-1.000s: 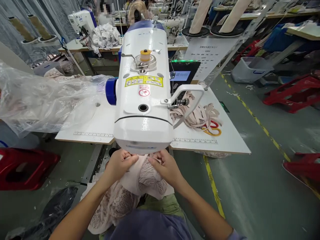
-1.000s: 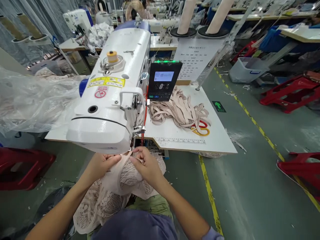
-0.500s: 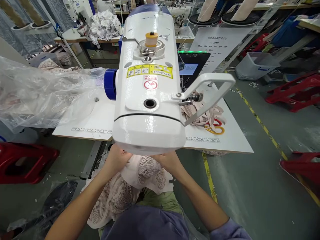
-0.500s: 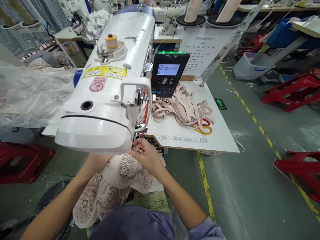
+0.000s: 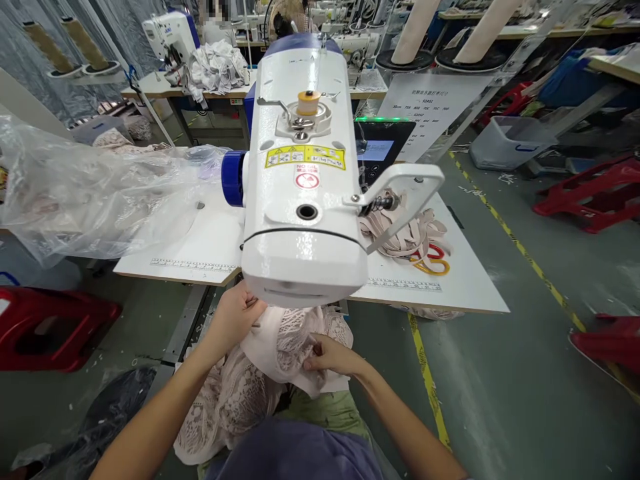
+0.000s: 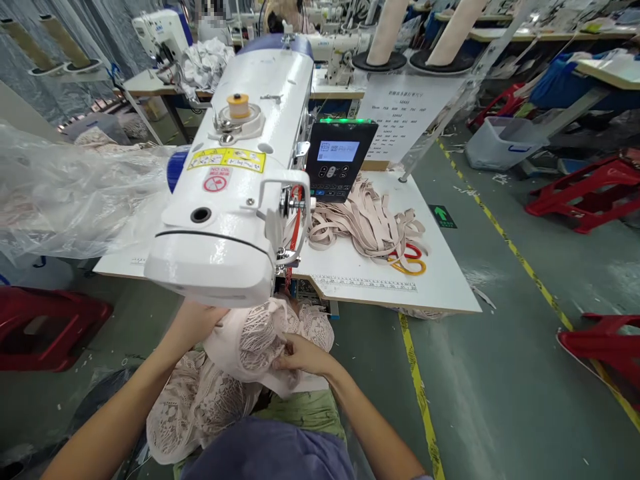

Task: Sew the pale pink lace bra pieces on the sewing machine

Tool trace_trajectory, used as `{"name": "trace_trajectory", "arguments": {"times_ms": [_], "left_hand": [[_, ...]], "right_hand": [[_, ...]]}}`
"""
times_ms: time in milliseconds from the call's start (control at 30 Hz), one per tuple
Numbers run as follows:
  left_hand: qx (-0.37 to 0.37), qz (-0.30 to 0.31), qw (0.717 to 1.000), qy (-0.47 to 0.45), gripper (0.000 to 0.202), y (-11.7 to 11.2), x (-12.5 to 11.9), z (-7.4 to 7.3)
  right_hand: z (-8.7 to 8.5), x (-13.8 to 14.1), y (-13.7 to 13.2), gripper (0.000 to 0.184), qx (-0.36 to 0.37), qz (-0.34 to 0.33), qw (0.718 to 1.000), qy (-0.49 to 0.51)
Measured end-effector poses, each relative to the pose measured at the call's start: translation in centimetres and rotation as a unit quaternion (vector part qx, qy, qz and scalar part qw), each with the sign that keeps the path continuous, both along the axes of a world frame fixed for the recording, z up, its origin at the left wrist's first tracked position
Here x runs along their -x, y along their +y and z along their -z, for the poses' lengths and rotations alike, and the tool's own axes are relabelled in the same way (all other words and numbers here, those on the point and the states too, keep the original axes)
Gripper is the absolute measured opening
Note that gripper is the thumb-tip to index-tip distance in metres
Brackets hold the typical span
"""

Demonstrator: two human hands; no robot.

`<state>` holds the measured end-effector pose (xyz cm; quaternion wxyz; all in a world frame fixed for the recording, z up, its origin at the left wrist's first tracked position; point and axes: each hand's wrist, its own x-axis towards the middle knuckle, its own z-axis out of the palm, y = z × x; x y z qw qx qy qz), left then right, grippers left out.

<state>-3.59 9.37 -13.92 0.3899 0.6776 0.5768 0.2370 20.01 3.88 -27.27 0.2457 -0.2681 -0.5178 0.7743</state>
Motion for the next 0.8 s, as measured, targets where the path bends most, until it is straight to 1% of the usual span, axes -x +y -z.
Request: {"name": "trace_trajectory", "arguments": {"times_ms": [67,167,233,333,467,533,600,633,667,700,733,767,800], "left_hand": [[0.009,-0.001,1.000,0.001,0.032,-0.2,0.0,-0.1],[-0.021,-0.001,1.000,0.010,0.036,-0.2,-0.1,0.1],[-0.033,0.002,0.999,0.017,0.036,-0.1,-0.2,0.1],[-0.040,0.007,0.999,0.024,0.031,0.0,-0.2,0.2],[-0.043,0.010,0.998,0.043,0.018,-0.4,0.1,0.1],[-0.080,-0.007,0.993,0.085,0.015,-1.1,0.1,0.1],[-0.142,-0.023,0.982,0.122,0.015,-2.6,-0.3,-0.2],[-0.181,-0.018,0.975,0.124,0.014,-3.6,-0.8,-0.4],[-0.224,0.003,0.968,0.114,0.014,-4.7,-1.4,-0.7],[-0.269,0.048,0.958,0.092,0.019,-5.8,-2.2,-1.1],[-0.314,0.116,0.940,0.066,0.025,-6.9,-3.1,-1.6],[-0.355,0.195,0.913,0.043,0.032,-7.9,-4.0,-2.1],[-0.381,0.274,0.883,0.032,0.039,-8.7,-4.9,-2.6]], "right_hand": [[0.8,-0.7,-0.9,0.046,0.069,0.012,0.997,0.028],[2.0,-1.4,-2.0,0.041,0.154,0.072,0.984,0.060],[2.5,-1.9,-2.6,0.040,0.182,0.113,0.975,0.056],[2.5,-2.5,-3.3,0.042,0.184,0.173,0.966,0.050],[1.2,-3.2,-3.8,0.038,0.182,0.221,0.956,0.057],[0.5,-3.8,-3.9,0.036,0.171,0.234,0.955,0.061],[-0.4,-4.4,-4.0,0.035,0.148,0.237,0.958,0.060],[-0.9,-4.7,-4.0,0.035,0.132,0.234,0.962,0.058],[-1.6,-4.9,-4.0,0.035,0.112,0.225,0.966,0.052],[-2.5,-5.1,-4.0,0.036,0.083,0.211,0.973,0.042],[-3.5,-5.2,-3.9,0.038,0.040,0.190,0.981,0.024],[-4.8,-5.1,-3.9,0.042,-0.016,0.161,0.987,-0.001],[-6.3,-5.0,-3.9,0.046,-0.080,0.125,0.989,-0.030]]}}
